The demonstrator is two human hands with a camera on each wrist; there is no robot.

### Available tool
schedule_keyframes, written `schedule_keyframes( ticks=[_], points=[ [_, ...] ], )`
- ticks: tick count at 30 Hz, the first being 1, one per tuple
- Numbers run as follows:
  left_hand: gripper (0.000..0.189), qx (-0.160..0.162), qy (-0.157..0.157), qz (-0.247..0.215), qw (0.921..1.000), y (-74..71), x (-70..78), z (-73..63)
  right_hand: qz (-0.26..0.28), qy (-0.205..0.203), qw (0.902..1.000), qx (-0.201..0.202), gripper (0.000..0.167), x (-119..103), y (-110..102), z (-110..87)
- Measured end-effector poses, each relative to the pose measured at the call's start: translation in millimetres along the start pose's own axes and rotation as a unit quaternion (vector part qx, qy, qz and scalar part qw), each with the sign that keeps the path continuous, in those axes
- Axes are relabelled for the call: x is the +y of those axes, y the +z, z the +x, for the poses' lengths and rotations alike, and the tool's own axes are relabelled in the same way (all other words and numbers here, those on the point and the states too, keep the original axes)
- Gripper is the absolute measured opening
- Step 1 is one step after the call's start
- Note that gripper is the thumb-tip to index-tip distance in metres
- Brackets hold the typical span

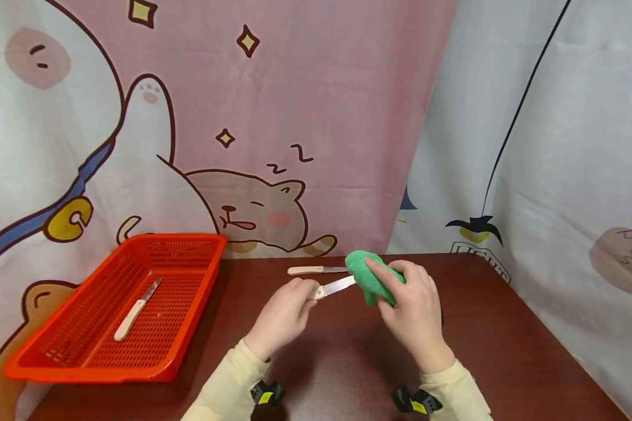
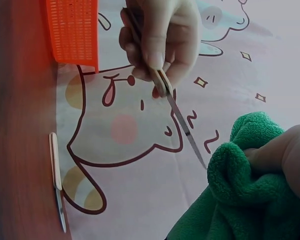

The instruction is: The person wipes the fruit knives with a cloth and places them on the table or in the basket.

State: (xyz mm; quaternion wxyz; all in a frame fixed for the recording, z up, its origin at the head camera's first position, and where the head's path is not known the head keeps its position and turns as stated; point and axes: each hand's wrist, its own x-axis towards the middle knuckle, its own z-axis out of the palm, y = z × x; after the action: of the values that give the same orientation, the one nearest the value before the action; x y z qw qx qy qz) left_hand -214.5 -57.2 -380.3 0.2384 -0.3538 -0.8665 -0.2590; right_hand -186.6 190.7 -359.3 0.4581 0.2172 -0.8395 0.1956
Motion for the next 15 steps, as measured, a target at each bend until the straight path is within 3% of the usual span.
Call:
schedule_keyframes(
  ticks=[6,15],
  points=[
    [0.025,0.036,0.0,0.06,0.9976,2.3,-0.6,-2.1,-0.005,-0.023,0.9997,-0.013,0.07,-8,5,-1.8],
    [0.027,0.049,0.007,0.088,0.9949,3.7,6.7,-3.2,0.004,-0.049,0.9984,-0.028,0.066,-21,17,-8.2]
  ],
)
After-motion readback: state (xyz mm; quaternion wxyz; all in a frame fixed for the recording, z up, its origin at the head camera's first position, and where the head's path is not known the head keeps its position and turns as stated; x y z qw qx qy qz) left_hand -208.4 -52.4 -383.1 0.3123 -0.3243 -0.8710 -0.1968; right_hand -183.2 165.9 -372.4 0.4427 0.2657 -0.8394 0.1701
